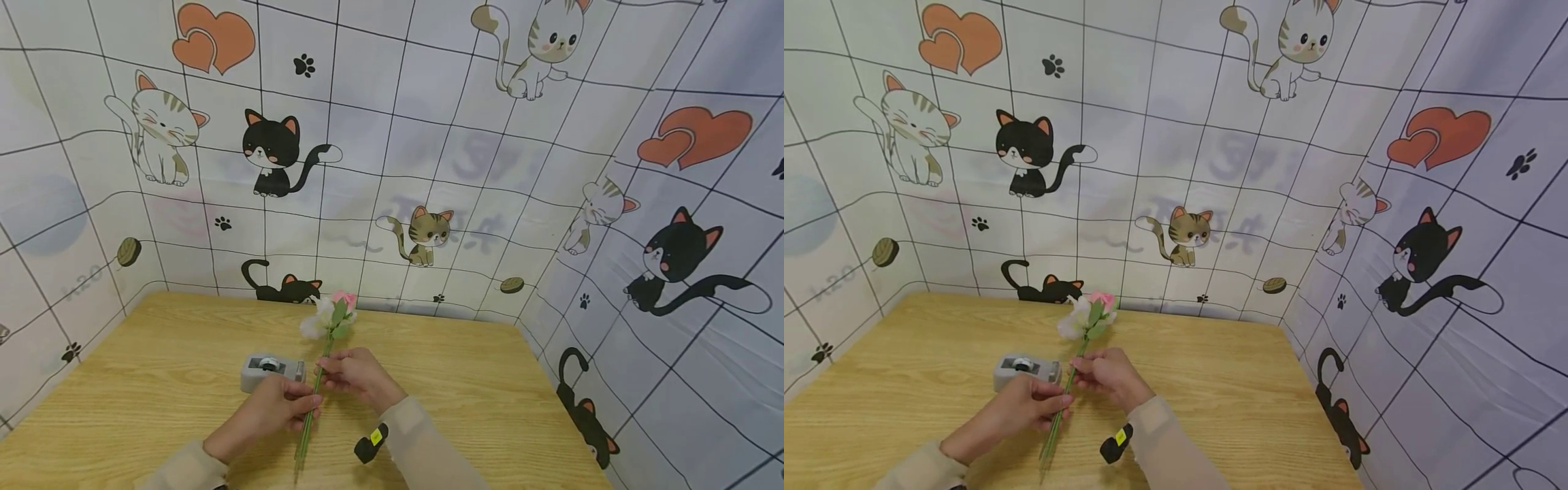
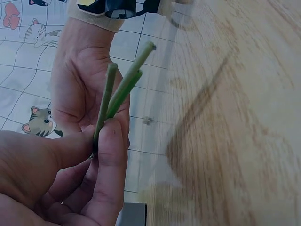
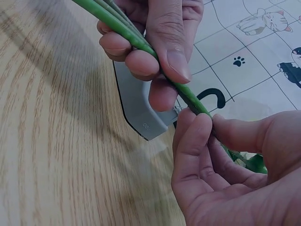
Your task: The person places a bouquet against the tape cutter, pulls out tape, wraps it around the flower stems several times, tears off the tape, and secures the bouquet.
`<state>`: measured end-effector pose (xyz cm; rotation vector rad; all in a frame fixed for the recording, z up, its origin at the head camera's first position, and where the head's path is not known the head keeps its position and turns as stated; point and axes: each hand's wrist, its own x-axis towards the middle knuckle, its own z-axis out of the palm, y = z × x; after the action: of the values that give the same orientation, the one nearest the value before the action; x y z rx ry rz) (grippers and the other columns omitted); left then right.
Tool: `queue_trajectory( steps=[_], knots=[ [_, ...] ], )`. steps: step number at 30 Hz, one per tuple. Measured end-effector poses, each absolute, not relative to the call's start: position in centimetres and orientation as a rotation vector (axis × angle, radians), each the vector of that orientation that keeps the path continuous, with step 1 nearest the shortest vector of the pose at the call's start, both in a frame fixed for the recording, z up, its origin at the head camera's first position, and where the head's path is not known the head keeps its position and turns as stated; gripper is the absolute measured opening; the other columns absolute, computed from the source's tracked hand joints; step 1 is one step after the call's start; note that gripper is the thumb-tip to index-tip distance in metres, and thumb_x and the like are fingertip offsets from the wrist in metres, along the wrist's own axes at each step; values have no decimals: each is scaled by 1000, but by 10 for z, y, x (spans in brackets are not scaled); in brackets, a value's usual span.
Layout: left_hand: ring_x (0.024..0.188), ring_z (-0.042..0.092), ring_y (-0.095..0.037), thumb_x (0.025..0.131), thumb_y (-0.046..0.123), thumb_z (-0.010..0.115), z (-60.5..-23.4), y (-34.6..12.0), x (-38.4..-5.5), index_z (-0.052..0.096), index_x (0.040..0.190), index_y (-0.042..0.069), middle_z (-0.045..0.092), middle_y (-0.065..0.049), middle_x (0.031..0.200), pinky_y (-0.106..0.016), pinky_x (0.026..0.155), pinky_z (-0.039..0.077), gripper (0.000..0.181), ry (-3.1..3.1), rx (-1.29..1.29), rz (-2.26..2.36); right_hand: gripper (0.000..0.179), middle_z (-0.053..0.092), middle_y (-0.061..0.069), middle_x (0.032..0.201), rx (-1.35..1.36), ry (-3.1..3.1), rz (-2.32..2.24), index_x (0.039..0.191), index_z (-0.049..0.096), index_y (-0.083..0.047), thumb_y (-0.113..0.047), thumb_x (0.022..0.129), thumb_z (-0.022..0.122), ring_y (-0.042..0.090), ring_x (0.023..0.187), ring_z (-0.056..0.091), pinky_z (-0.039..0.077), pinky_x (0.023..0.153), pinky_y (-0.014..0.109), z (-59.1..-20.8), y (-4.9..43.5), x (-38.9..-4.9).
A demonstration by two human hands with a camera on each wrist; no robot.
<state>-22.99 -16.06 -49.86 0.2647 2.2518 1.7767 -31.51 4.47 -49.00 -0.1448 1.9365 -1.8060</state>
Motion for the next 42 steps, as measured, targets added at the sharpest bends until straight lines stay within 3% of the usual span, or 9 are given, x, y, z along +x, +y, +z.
queue_trajectory(
  steps=[9, 16, 24, 30, 36, 42],
  knots=[
    [69, 75, -10, 111, 16, 82, -498, -157, -228, 91, 112, 0, 89, -10, 92, -25, 62, 65, 18, 2463, 222, 1658, 34, 87, 18, 113, -167, 1926, -1848, 133, 78, 13, -16, 115, 74, 14, 88, 82, 69, 81, 23, -487, 47, -313],
    [61, 74, -13, 105, 13, 88, -495, -150, -224, 92, 96, 6, 86, -3, 82, -21, 52, 53, 12, 2679, 221, 1533, 30, 86, 19, 110, -171, 1998, -1823, 129, 80, 9, -17, 115, 76, 19, 92, 86, 73, 86, 30, -484, 46, -309],
    [48, 45, -1, 96, 8, 94, -495, -139, -220, 75, 62, 14, 57, 13, 51, -16, 50, 32, 39, 3042, 344, 1276, 24, 86, 15, 99, -178, 2088, -1800, 122, 84, 9, -13, 111, 81, 11, 77, 80, 71, 76, 26, -483, 37, -304],
    [49, 45, -2, 96, 10, 95, -495, -137, -220, 75, 63, 16, 60, 13, 52, -17, 49, 31, 39, 3054, 320, 1267, 17, 84, 15, 96, -147, 2140, -1785, 116, 85, 6, -10, 110, 83, 9, 70, 77, 69, 71, 24, -484, 34, -305],
    [49, 48, -3, 96, 9, 94, -496, -137, -221, 78, 66, 15, 64, 13, 54, -17, 50, 33, 35, 3020, 295, 1285, 16, 84, 16, 97, -153, 2156, -1790, 114, 85, 6, -9, 108, 84, 10, 71, 79, 72, 75, 29, -484, 33, -305],
    [57, 68, -12, 101, 12, 91, -495, -146, -224, 84, 83, 8, 77, 5, 69, -22, 53, 53, 19, 2760, 277, 1458, 14, 85, 14, 99, -139, 2188, -1769, 113, 86, 4, -9, 107, 86, 13, 74, 82, 74, 79, 33, -484, 31, -306]
  ],
)
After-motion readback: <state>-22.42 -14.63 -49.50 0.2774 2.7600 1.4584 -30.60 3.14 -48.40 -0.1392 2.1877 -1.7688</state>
